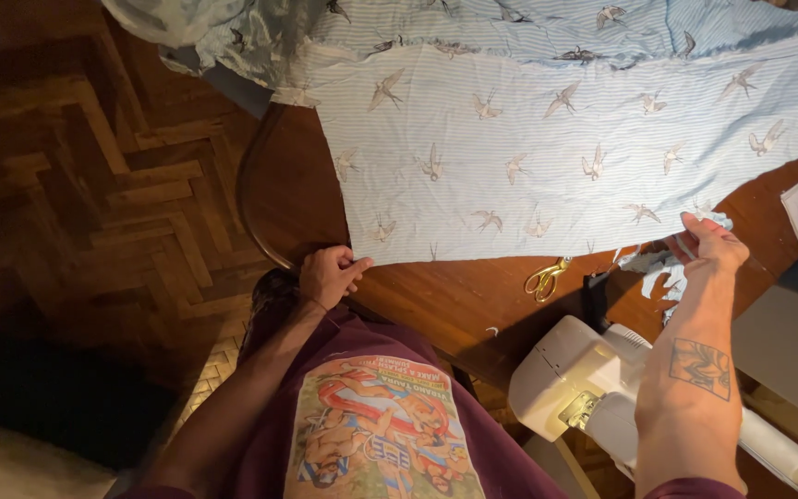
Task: Cutting fabric around a paper pattern using scissors on a work table.
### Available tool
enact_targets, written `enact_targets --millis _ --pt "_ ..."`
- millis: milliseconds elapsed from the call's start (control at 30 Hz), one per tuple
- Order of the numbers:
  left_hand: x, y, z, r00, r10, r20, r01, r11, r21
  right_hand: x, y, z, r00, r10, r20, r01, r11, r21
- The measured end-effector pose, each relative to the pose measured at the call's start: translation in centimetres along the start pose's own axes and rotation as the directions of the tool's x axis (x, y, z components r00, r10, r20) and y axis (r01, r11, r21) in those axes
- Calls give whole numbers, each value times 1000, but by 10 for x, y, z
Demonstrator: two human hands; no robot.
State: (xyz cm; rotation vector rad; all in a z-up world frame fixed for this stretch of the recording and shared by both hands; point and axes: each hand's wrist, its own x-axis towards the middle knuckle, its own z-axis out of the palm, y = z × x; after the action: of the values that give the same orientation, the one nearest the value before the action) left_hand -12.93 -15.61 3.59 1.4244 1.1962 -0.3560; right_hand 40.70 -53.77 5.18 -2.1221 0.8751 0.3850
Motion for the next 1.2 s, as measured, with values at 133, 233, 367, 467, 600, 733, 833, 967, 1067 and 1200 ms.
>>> enact_targets --millis 133,233,367,467,600,733,833,967,1067,1200 --pt "1 -6 2 1000 -17 -6 17 999 -36 -5 -5 2 998 -33 -47 34 999 33" --pt "-4 2 -2 1000 -18 -15 19 999 47 -11 -6 4 997 -57 -60 58 998 17" --pt "0 -3 0 1000 10 -22 -7 990 143 12 7 3 989 -140 -51 132 982 -134" --pt "2 -2 0 1000 -2 -23 6 984 178 5 8 8 997 -81 -15 79 992 -101" --pt "2 -5 1 999 -16 -37 24 974 224 3 13 13 988 -119 -102 99 977 -187" --pt "-2 6 -1 998 -30 -54 42 971 237 -1 17 17 982 -151 -113 113 951 -288" --pt "13 -15 6 992 37 -120 11 925 379 11 29 18 972 -215 -93 177 935 -306" --pt "10 2 0 977 75 -199 18 904 427 18 32 22 952 -266 -151 199 914 -353" --pt "17 26 -2 910 332 -247 -165 840 517 2 5 28 897 -408 -169 377 907 -188" --pt "46 86 11 404 911 -84 -704 368 607 4 -39 56 239 -968 75 958 223 -178"
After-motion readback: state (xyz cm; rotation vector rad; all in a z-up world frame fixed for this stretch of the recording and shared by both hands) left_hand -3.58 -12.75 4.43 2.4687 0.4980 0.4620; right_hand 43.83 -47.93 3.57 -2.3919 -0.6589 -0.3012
